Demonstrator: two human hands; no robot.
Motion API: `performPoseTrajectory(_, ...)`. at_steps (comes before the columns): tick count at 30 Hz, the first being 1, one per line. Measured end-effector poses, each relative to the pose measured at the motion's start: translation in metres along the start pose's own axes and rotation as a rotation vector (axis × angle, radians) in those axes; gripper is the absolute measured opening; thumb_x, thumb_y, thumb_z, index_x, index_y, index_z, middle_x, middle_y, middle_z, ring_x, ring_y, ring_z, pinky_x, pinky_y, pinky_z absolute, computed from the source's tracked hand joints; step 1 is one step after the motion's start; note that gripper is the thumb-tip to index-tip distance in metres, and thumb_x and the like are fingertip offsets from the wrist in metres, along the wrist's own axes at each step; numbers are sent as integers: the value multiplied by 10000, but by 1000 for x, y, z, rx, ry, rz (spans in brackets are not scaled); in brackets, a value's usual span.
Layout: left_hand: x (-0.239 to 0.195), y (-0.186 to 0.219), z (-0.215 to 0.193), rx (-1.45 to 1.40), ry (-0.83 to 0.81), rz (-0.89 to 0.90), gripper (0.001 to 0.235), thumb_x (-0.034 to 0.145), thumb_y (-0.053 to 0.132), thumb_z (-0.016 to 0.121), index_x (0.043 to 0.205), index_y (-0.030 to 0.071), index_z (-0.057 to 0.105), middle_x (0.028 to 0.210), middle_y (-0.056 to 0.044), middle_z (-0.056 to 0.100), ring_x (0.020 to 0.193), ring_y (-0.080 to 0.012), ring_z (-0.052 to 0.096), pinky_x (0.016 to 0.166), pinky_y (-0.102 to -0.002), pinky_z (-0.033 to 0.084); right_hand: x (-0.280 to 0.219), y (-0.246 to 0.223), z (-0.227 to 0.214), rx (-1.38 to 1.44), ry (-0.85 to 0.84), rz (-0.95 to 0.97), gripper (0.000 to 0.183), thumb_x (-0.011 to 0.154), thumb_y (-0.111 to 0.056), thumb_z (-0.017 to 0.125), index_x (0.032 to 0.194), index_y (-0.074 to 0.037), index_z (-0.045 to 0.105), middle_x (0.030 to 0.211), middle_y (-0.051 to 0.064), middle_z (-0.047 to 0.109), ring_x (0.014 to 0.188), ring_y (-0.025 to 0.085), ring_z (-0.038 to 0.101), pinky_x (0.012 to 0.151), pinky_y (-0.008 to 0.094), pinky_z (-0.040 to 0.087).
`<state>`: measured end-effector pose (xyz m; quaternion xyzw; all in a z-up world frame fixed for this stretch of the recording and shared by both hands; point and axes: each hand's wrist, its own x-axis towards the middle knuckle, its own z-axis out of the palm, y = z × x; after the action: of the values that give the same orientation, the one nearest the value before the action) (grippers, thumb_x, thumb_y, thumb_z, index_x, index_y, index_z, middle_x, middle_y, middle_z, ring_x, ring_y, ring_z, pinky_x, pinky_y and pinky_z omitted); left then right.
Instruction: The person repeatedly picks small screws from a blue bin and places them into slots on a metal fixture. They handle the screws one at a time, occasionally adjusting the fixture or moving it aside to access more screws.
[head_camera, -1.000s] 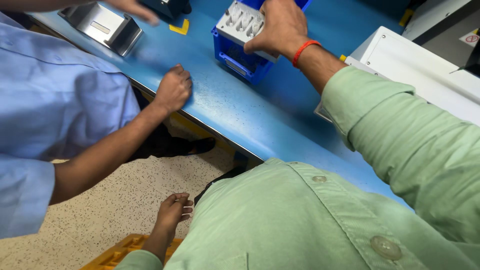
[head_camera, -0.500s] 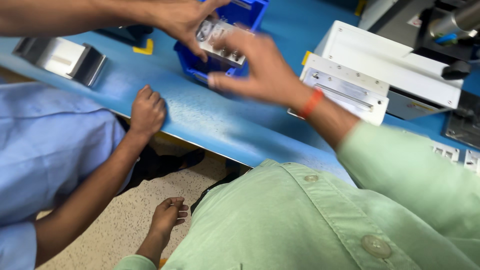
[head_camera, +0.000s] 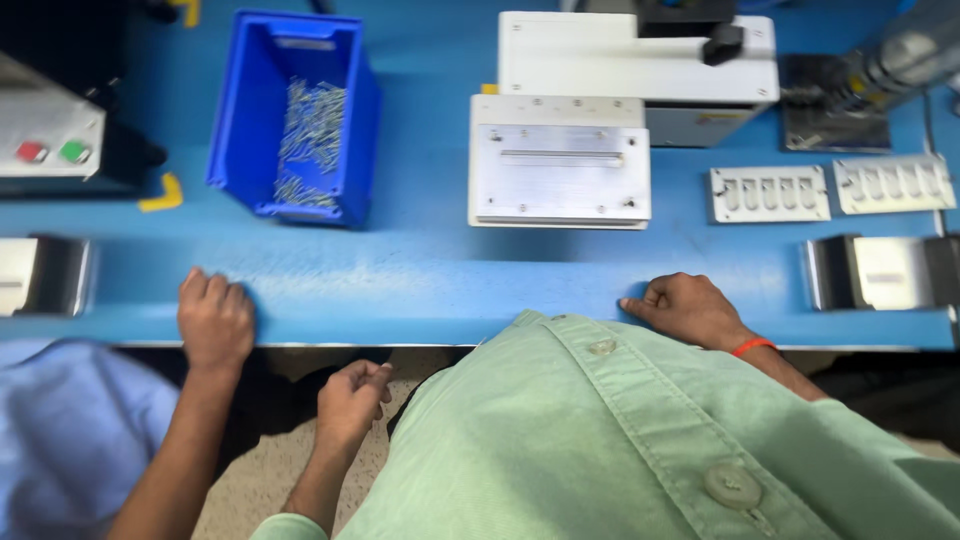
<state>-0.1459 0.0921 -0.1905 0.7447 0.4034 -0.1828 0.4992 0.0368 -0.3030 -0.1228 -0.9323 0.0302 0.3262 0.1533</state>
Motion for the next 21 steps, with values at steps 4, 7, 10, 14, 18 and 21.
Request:
performPoseTrajectory(4,8,46,7,89,-135,137,269,956,295,668,937,44,764,695,-48,727,595,-116,614,577,-267,507,2,27,11,541,99,17,505,937,-447,741,677,-17,689,554,39,636,448,101,459,423,297,393)
performPoseTrajectory(7,16,74,18,124,-216,199,268,970,295,658,956,48,759,714,-63,727,596,-118,600,584,-267,502,6,27,15,556,148,151,454,932,-435,711,695,-48,706,554,35,648,416,99,491,387,281,398)
performPoseTrajectory(10,23,96,30,160,-224,220,228,965,291,647,974,82,738,755,-53,738,604,-117,615,601,-272,520,8,25,13,618,157,148,433,933,-422,708,708,-52,711,546,36,644,391,90,502,358,273,396)
performPoseTrajectory(14,25,109,35,169,-167,228,177,950,280,636,978,122,710,805,-54,749,643,-133,675,619,-298,554,6,28,11,632,155,120,423,950,-400,696,718,-47,704,536,32,639,389,81,514,354,265,409)
performPoseTrajectory(18,42,113,13,262,391,545,188,971,258,682,1040,84,686,917,-77,724,756,-181,674,697,-345,525,8,31,13,627,149,115,414,960,-383,689,717,-48,700,527,33,632,387,81,522,354,263,417)
performPoseTrajectory(21,78,127,-30,120,681,850,162,1055,118,672,1160,25,590,1060,-109,681,917,-225,685,744,-387,554,10,31,13,625,149,115,411,960,-382,689,715,-52,697,522,32,630,384,79,524,351,260,417)
